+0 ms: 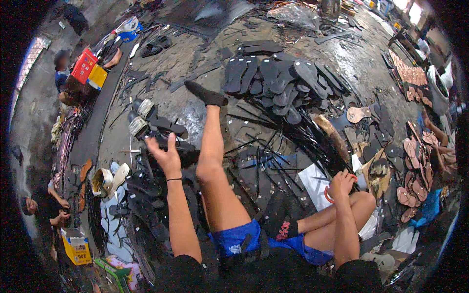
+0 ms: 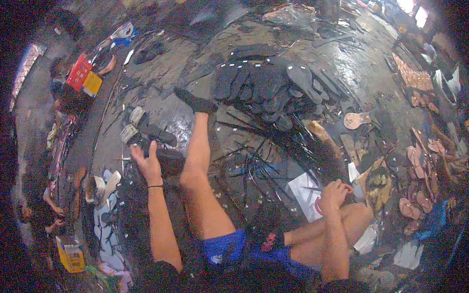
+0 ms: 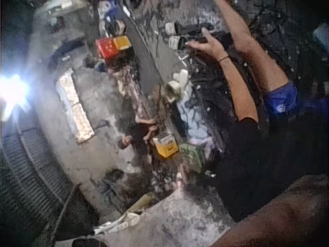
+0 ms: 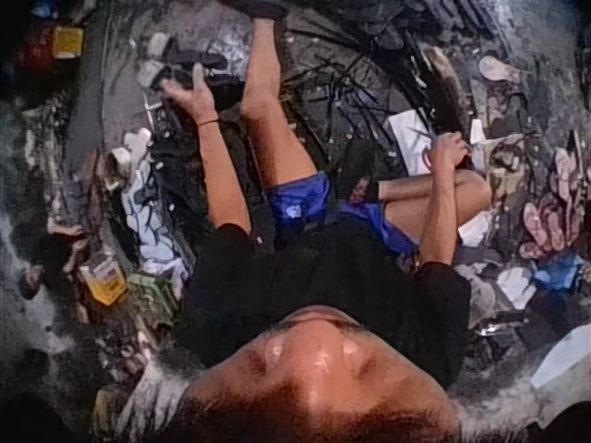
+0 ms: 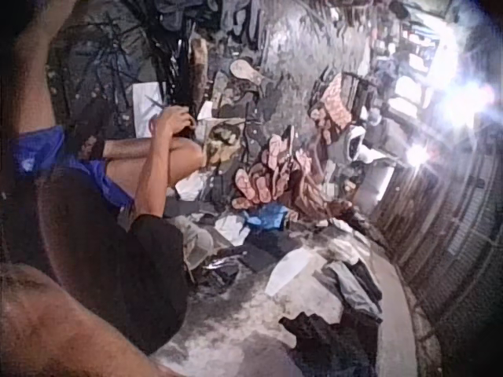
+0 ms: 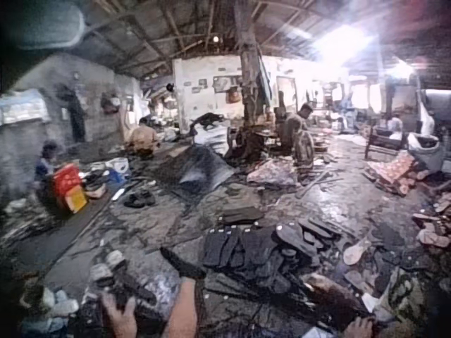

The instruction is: The person sits on the floor and repeatedly picks up black sandal soles and straps, then inserts the straps into the soles to assemble sandals. The person handles the components one at a time and places the assembled sandals aside.

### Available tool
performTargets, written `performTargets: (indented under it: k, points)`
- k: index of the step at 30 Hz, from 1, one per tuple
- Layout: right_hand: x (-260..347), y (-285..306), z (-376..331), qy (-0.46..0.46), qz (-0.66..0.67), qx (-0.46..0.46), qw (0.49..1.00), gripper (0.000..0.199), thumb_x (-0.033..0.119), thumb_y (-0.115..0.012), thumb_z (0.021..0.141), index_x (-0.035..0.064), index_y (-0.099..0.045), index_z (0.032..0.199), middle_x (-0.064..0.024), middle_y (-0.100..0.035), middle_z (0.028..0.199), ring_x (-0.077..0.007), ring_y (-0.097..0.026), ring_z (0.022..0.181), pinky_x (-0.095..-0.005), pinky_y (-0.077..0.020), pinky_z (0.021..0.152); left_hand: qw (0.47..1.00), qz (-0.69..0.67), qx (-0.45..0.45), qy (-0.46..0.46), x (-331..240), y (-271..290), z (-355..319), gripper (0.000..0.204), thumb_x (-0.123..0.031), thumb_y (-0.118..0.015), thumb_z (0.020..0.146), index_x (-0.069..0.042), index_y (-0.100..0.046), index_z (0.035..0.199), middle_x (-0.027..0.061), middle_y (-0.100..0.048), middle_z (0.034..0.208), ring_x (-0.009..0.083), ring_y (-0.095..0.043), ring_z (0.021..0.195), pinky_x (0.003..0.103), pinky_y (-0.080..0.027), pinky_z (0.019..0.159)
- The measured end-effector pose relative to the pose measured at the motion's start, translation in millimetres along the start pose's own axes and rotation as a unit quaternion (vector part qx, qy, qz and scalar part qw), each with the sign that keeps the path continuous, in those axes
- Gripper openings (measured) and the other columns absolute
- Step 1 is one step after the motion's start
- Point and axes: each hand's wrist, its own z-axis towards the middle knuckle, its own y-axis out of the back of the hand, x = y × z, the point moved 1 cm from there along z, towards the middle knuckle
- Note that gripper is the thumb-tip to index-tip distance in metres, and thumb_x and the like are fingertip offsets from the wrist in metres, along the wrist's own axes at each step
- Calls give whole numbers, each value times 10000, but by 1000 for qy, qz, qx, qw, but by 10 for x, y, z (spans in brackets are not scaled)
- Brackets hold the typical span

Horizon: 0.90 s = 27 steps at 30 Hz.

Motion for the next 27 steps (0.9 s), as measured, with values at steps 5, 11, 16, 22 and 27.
performTargets:
  k: [5, 11, 16, 22, 27]
  points:
    - [680, 495, 198, 166, 52, 33, 984, 316, 233, -636, 857, 61, -666, 1121, -124, -619, 1162, -315, -606, 1083, -479, -455, 889, 951, 20, 306, -39, -407, -1463, 8, 754, -298, -743, 884, -5, -361, 1465, 226, -489, 1436, 334, -472, 1335, 421, -370, 1112]
    - [840, 569, 851, 115, 171, 124, 971, 364, 233, -667, 836, 37, -590, 1133, -175, -620, 1108, -360, -617, 1057, -469, -497, 916, 912, 156, 374, -55, 571, -3104, 122, 842, -378, -754, 823, -52, -354, 1488, 258, -487, 1435, 400, -461, 1342, 472, -357, 1124]
    - [818, 520, 2163, 132, 231, -53, 963, 491, 159, -660, 838, 17, -510, 1284, -209, -565, 1179, -400, -554, 1114, -470, -489, 933, 878, 315, 355, -60, 794, -3742, -83, 739, -423, -711, 839, -185, -422, 1476, 243, -319, 1544, 449, -340, 1388, 566, -275, 1139]
    - [784, 258, 3863, -2, 231, -87, 969, 842, 249, -738, 769, -3, -328, 1460, -235, -465, 1397, -422, -404, 1350, -499, -343, 1125, 857, 303, 408, -86, 641, -3815, -383, 592, -378, -714, 852, -256, -532, 1402, 206, -382, 1474, 429, -405, 1314, 565, -329, 1095]
    - [1578, 918, 3136, 113, 484, -141, 856, 772, 292, -801, 716, 0, -469, 1349, -269, -469, 1307, -425, -515, 1210, -468, -450, 1039, 912, 14, 407, -39, 212, -3033, -263, 969, -485, -759, 856, 26, -275, 1522, 269, -389, 1493, 388, -395, 1381, 466, -312, 1147]
